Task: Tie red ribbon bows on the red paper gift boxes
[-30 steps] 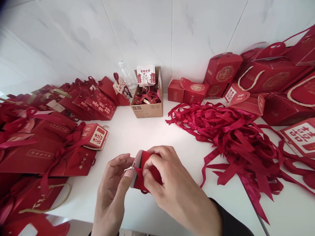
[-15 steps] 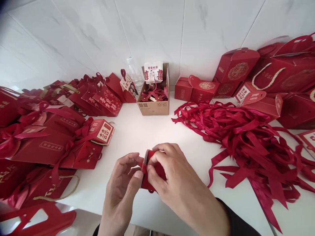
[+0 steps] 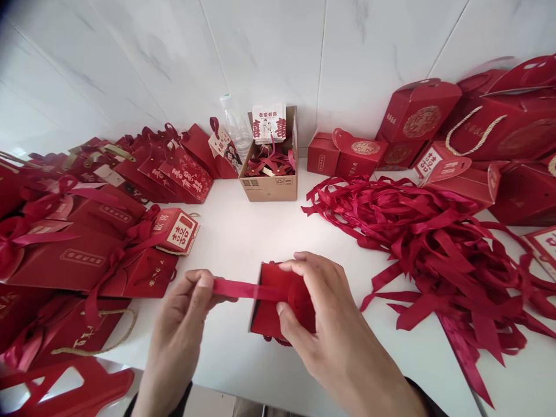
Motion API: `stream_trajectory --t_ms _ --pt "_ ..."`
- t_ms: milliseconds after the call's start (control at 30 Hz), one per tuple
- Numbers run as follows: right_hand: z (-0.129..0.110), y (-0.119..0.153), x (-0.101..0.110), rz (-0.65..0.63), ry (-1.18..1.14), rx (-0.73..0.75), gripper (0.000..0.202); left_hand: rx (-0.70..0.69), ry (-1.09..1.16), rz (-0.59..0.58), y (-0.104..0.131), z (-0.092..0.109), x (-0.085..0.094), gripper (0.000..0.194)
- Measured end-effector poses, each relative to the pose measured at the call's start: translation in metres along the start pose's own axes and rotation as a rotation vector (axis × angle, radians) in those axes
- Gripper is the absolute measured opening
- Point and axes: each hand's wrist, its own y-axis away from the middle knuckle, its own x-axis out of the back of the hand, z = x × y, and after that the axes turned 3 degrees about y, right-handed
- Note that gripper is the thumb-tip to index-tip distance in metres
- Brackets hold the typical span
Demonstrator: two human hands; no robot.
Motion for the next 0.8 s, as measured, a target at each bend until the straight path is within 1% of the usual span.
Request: stream_trajectory --t_ms 67,133,200,267,333,400,433,500,533,600,633,667,700,733,800 --pt "0.005 0.005 0.0 0.02 -0.014 -0.06 0.033 0.007 -0.021 0.085 -0.007 -0.003 0.016 0.032" --pt "0.008 0.008 0.002 0.03 -0.017 -0.105 0.032 0.0 -0.1 0.178 -0.013 -0.009 0.032 0.035" --pt "0.007 0.01 0.004 0.028 -0.017 -0.114 0.032 0.0 -0.221 0.289 -0.019 -0.017 0.048 0.037" --pt "0.003 0.012 0.007 0.047 -0.035 -0.138 0.032 0.012 -0.287 0.374 -0.023 -0.026 0.061 0.036" --pt "-0.001 0.016 0.011 0.096 -0.067 -0.201 0.033 0.025 -0.309 0.419 -0.023 -0.031 0.068 0.037" --pt "0.0 0.021 0.018 0.145 -0.083 -0.284 0.033 0.019 -0.319 0.464 -0.016 -0.032 0.068 0.04" --pt "0.003 0.024 0.021 0.156 -0.075 -0.318 0.034 0.016 -0.334 0.488 -0.009 -0.031 0.064 0.041" --pt "0.014 0.029 0.029 0.14 -0.032 -0.352 0.035 0.033 -0.376 0.49 0.009 -0.026 0.051 0.04" --pt "0.021 0.031 0.032 0.109 -0.003 -0.348 0.036 0.08 -0.402 0.426 0.02 -0.023 0.041 0.043" --pt "0.035 0.033 0.038 0.026 0.044 -0.312 0.037 0.183 -0.341 0.172 0.041 -0.019 0.018 0.054" --pt "0.04 0.033 0.039 -0.013 0.058 -0.291 0.034 0.217 -0.306 0.082 0.049 -0.018 0.007 0.055" --pt "0.044 0.033 0.04 -0.043 0.066 -0.272 0.03 0.222 -0.27 0.031 0.055 -0.017 -0.004 0.055" --pt "0.046 0.032 0.04 -0.059 0.065 -0.257 0.028 0.231 -0.246 0.007 0.058 -0.017 -0.013 0.053" --pt "0.047 0.031 0.04 -0.067 0.059 -0.25 0.028 0.237 -0.223 0.006 0.059 -0.017 -0.021 0.052" --pt "0.048 0.028 0.037 -0.078 0.038 -0.257 0.031 0.256 -0.155 0.037 0.056 -0.018 -0.03 0.051"
